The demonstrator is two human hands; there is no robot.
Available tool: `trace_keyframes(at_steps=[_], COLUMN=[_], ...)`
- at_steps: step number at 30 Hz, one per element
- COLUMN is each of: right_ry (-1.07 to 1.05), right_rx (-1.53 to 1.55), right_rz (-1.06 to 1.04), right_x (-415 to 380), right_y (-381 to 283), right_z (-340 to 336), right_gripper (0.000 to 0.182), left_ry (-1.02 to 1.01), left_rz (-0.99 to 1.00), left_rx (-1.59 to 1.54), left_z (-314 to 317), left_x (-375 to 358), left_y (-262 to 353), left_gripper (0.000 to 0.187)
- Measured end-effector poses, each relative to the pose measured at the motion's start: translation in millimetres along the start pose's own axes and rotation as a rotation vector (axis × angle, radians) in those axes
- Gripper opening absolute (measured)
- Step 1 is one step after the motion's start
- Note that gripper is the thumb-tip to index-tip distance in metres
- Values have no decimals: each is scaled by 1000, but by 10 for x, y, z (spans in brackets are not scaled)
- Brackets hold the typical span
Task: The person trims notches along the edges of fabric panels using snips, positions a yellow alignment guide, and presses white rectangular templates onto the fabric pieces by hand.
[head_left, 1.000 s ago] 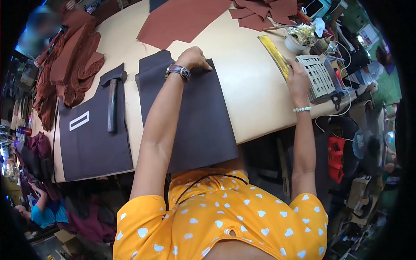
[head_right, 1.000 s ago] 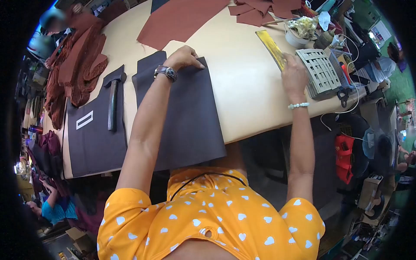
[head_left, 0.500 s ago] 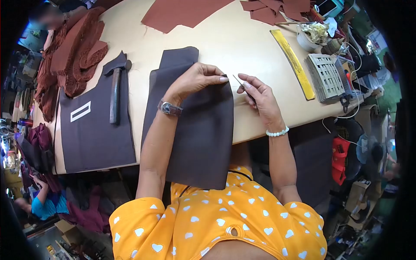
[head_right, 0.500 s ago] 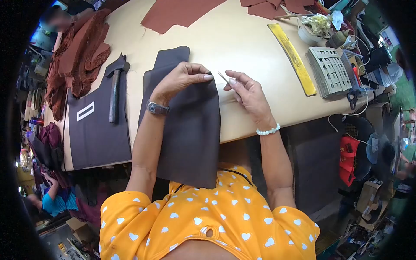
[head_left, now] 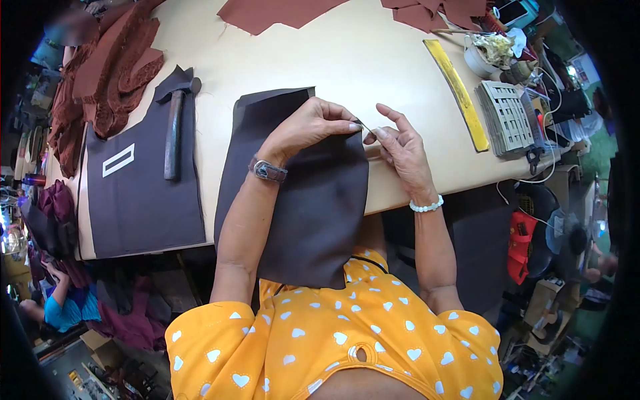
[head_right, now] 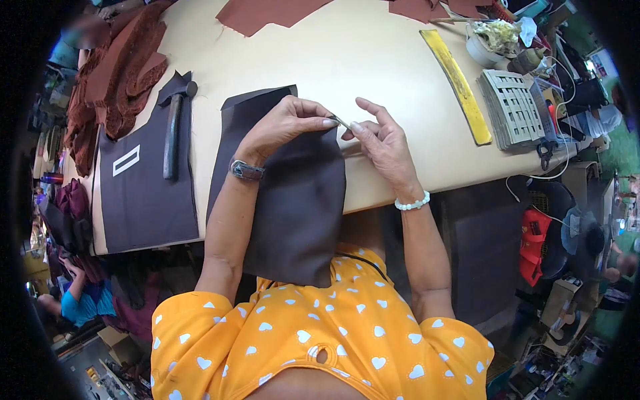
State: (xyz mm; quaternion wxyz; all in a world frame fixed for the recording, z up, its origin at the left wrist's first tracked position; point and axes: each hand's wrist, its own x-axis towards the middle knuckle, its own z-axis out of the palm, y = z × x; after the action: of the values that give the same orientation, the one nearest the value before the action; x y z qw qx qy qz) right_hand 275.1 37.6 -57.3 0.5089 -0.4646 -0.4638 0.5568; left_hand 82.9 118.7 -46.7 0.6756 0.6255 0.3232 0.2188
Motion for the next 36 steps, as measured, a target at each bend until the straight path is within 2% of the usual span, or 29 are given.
trace_keyframes(at_steps=[36], right_ry=[17], right_rx=[9], right_rz=[-6], right_x=[-23], right_y=[-32], right_z=[47], right_gripper=[51], left_ry=[1], left_rz=[24], left_rx=[-75], left_z=[-22], left_x=[-9], left_y=[-21], left_gripper=[19])
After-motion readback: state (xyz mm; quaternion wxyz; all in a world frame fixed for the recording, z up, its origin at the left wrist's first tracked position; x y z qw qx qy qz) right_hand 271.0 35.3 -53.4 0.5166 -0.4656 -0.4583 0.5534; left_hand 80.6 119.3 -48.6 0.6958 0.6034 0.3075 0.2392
